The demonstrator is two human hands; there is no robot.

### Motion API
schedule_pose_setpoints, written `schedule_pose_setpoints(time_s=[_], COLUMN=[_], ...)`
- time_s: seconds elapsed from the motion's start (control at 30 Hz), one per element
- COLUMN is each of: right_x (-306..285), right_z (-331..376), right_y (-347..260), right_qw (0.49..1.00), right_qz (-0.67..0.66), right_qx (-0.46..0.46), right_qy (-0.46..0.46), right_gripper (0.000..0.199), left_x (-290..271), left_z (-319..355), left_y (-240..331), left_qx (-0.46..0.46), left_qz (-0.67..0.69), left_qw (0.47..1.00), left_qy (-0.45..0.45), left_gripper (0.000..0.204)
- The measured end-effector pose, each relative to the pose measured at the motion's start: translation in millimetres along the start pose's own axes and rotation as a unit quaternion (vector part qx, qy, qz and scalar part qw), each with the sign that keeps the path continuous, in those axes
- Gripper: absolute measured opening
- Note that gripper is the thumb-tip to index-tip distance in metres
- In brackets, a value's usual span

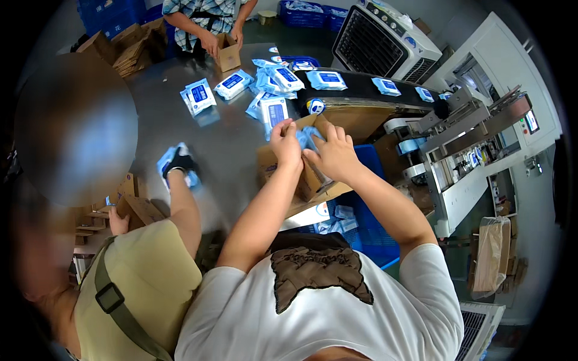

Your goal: The person packs blue-wrapped product packets into cardboard boxes on a metal table. They then move to a large container to load white plastic trays into a packaging machine.

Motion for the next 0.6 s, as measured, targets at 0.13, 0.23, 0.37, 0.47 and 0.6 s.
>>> schedule_pose_setpoints(time_s=[0.13,0.23,0.37,0.47,0.6], right_x=[-30.8,13.6,38.2,34.5,27.4], right_z=[2.2,15.7,31.9,31.1,-3.0], right_y=[34.5,91.4,121.5,118.3,86.9], right_qw=[0.99,0.862,0.765,0.691,0.669], right_qz=[-0.106,-0.42,-0.531,-0.574,-0.615], right_qx=[0.035,0.197,0.293,0.368,0.333], right_qy=[0.083,-0.203,-0.215,-0.24,-0.252], right_gripper=[0.07,0.061,0.046,0.045,0.046], left_x=[-7.6,-38.4,-89.6,-75.0,-90.3], left_z=[5.6,7.7,12.1,44.0,42.3], left_y=[4.6,-18.7,-88.8,-40.0,-0.6], left_qx=[0.019,0.002,0.041,-0.3,-0.162], left_qz=[-0.019,-0.074,-0.183,-0.104,-0.065], left_qw=[1.0,0.995,0.982,0.945,0.982], left_qy=[0.005,0.063,0.002,-0.076,-0.073], left_gripper=[0.025,0.047,0.038,0.049,0.056])
Point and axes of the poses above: each hand's wrist, its own z-axis away from the middle knuckle, its own x-axis out of the palm, y = z × x, the point moved 2 cm from there along -z, towards the middle knuckle, and after that the axes turned 15 degrees about y, right-handed, at the moved point
